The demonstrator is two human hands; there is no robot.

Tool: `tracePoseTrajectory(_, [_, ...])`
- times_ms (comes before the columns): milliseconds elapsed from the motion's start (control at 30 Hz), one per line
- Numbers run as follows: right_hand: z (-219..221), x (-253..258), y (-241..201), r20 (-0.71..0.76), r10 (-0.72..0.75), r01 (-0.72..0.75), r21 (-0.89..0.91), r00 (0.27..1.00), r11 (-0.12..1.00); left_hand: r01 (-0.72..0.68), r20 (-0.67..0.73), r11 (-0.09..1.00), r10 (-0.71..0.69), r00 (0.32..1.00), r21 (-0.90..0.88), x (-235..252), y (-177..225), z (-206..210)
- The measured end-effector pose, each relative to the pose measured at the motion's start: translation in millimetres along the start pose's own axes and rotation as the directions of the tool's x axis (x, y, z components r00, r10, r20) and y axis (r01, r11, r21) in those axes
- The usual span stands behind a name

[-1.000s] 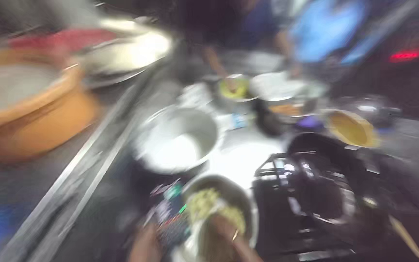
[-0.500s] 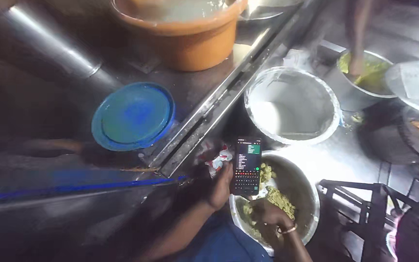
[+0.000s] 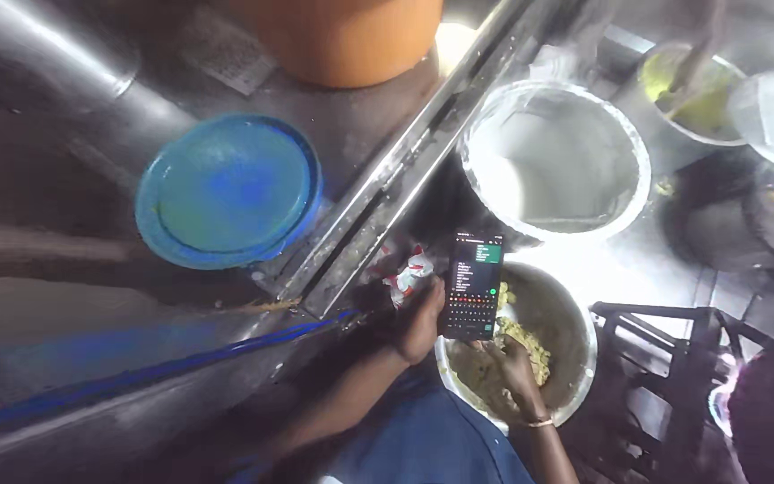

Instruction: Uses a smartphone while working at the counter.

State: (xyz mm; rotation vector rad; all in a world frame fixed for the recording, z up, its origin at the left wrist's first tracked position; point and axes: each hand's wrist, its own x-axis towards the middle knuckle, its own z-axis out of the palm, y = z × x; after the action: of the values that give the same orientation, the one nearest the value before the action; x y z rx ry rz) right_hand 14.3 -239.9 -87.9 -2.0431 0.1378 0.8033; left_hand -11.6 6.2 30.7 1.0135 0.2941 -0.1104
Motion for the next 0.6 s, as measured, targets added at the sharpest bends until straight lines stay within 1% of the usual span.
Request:
tracePoseTrajectory(33, [1,-2,-6,0.051,0.020,-0.019,-0.021,0.998,1.000,-0.016,-0.003,1.000,0.016,1.000,0.007,1,4,0])
tracePoseTrajectory(67, [0,-7,-11,0.147,0.047,-0.038,-0.063,0.988,0.997,-0.018,0.006,1.000,0.018,1.000,0.015,0,6,0])
tracePoseTrajectory(133, [-1,-11,-14,0.308,0.050,0.000,-0.159,0.950,0.987,-0.014,0.030,1.000,0.014,0.999,0.019,0,7,-2])
tracePoseTrajectory(167, [0,-11,-14,0.341,0.054,0.021,-0.213,0.938,0.977,-0.014,0.047,1.000,0.014,0.999,0.005,0,7,-4])
tracePoseTrajectory(200, [4,-10,-12,0.341,0.062,0.027,-0.249,0.938,0.968,-0.013,0.063,1.000,0.013,0.998,-0.008,0,7,-5])
tracePoseTrajectory(267, [9,-7,-7,0.285,0.103,-0.029,-0.255,0.953,0.967,-0.013,0.071,1.000,0.014,0.997,-0.017,-3,8,-6])
tracePoseTrajectory(300, [9,-5,-7,0.246,0.113,-0.066,-0.192,0.963,0.979,-0.021,0.070,1.000,0.021,0.997,-0.008,-4,9,-6])
tracePoseTrajectory(367, [8,-9,-4,0.132,0.079,-0.083,0.023,0.988,0.996,-0.015,0.062,0.999,0.013,0.998,0.036,-8,10,-7])
tracePoseTrajectory(433, [6,-10,-4,0.030,0.106,-0.111,0.230,0.994,0.967,-0.015,0.059,0.999,0.013,0.998,0.031,-9,12,-6])
tracePoseTrajectory(467, [4,-11,-4,0.003,0.130,-0.125,0.311,0.992,0.942,-0.012,0.070,1.000,0.010,0.998,0.016,-9,12,-6])
tracePoseTrajectory(500, [1,-13,-4,-0.010,0.138,-0.124,0.375,0.990,0.919,-0.010,0.085,1.000,0.009,0.996,0.007,-10,12,-8])
tracePoseTrajectory(533, [-2,-17,0,0.004,0.113,-0.104,0.416,0.994,0.903,-0.004,0.103,1.000,0.004,0.995,-0.002,-11,10,-9])
tracePoseTrajectory(567, [-6,-16,4,0.019,0.062,-0.064,0.440,0.998,0.896,-0.003,0.123,1.000,0.005,0.992,-0.016,-11,9,-10])
tracePoseTrajectory(600, [-8,-17,4,0.014,0.020,-0.024,0.427,1.000,0.904,-0.005,0.136,1.000,0.009,0.991,-0.028,-10,10,-10])
